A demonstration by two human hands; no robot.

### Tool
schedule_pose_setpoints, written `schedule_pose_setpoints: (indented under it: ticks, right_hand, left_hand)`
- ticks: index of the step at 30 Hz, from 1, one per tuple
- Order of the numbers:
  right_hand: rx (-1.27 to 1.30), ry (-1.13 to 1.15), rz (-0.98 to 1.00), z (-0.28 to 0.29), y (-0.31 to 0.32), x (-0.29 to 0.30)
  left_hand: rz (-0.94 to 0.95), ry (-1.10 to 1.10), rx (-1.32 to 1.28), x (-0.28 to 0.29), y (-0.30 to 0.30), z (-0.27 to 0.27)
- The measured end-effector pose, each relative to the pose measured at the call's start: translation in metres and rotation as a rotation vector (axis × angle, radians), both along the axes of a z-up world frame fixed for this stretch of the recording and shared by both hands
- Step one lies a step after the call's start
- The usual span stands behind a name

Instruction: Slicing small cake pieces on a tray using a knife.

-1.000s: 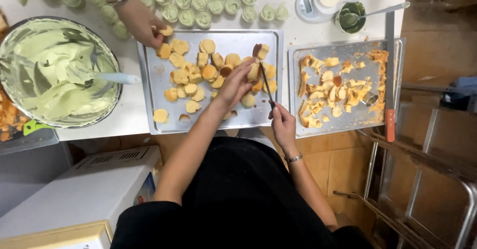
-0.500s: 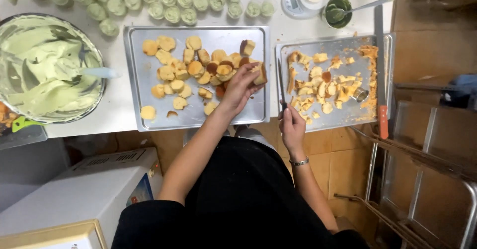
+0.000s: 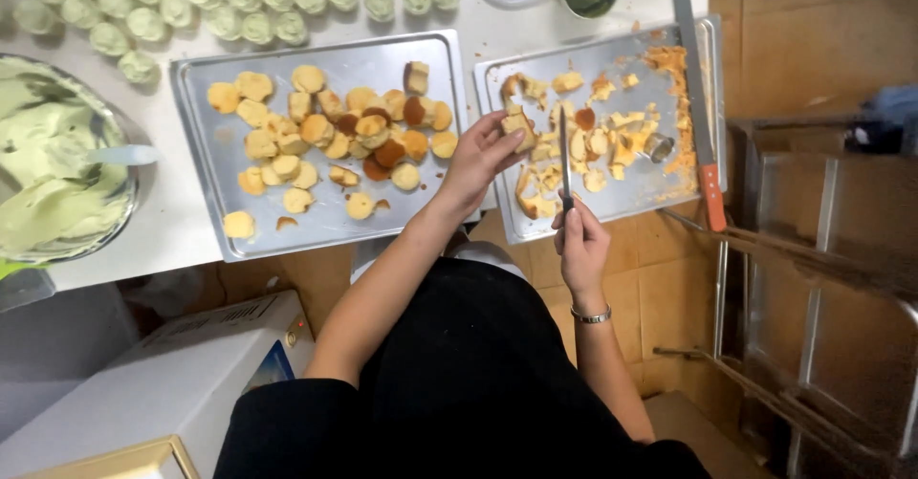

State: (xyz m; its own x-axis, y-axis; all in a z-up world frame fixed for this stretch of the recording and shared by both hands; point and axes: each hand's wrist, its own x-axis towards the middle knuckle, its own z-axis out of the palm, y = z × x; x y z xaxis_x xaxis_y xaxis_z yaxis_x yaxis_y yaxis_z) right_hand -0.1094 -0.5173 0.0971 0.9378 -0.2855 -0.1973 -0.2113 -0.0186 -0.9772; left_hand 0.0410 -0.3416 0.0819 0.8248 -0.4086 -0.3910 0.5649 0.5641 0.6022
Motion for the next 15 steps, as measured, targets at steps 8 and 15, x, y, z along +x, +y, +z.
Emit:
schedule_pose_setpoints:
  ticks: [8,15]
  right_hand:
    - [-0.436,-0.060,0.062,0.049,-0.008,-0.004]
    - [-0.479,0.016,0.024,0.057,-0.013,-0.008]
  left_hand:
    - [-0.078,-0.093,0.118,-0.012,-0.038,-0.013]
    - [-0.101,-0.132,0.035,-0.018,-0.051,-0.006]
